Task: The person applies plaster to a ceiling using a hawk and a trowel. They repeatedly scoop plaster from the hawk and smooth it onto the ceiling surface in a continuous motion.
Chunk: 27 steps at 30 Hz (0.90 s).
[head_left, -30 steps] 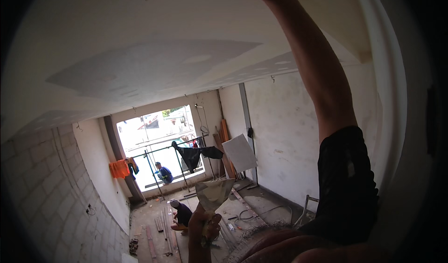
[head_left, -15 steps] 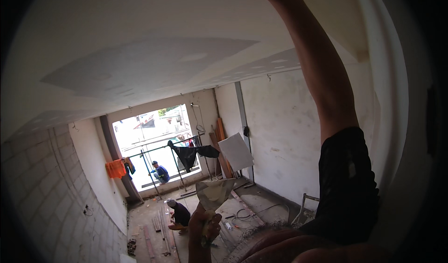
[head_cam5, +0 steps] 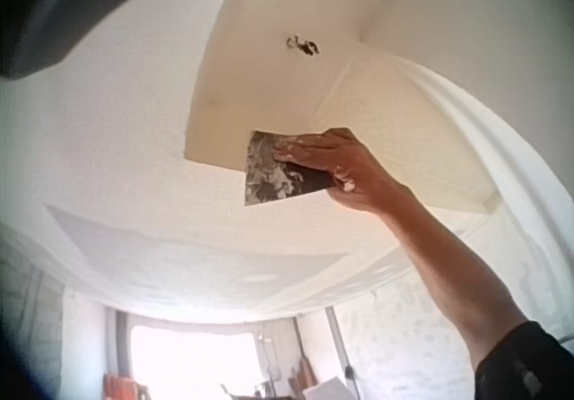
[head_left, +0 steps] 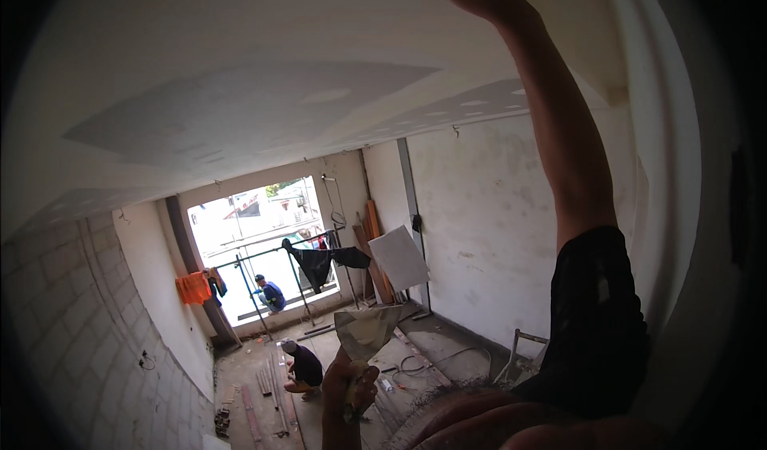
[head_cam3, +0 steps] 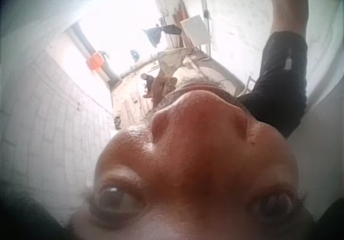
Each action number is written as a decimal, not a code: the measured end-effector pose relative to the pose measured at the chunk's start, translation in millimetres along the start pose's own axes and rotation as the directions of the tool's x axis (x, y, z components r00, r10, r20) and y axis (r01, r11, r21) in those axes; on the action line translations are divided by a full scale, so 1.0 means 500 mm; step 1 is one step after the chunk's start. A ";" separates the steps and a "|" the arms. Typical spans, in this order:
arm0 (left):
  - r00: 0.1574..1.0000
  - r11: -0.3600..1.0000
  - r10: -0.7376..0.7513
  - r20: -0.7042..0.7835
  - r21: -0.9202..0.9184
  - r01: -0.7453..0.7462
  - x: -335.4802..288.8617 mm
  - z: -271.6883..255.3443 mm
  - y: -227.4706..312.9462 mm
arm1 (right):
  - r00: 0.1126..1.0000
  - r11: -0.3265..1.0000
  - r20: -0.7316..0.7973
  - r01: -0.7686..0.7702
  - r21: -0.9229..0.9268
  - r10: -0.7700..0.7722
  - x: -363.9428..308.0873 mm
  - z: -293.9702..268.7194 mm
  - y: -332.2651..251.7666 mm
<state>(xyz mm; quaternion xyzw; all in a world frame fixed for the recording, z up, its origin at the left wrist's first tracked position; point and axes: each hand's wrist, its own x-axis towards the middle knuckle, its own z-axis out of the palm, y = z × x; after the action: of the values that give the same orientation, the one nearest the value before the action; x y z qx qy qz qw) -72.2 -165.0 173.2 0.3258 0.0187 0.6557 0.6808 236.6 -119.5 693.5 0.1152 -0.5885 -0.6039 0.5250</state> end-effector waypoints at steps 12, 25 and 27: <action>0.998 0.999 -0.043 -0.054 0.009 0.043 0.002 -0.013 0.000 | 0.997 0.995 -0.036 0.074 0.063 -0.072 -0.134 -0.026 0.069; 0.996 0.993 -0.065 -0.060 0.098 0.071 0.013 -0.008 0.000 | 0.995 0.995 -0.043 0.095 0.016 -0.095 -0.251 -0.064 0.100; 0.997 0.994 -0.066 -0.046 0.083 0.070 0.012 -0.011 -0.004 | 0.997 0.997 -0.013 0.073 -0.010 -0.073 -0.267 -0.075 0.089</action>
<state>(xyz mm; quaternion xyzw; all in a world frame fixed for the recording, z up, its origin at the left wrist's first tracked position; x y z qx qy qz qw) -72.3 -157.1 170.3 0.3392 0.0720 0.6377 0.6878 343.5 -28.0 656.3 0.1380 -0.5774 -0.6248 0.5072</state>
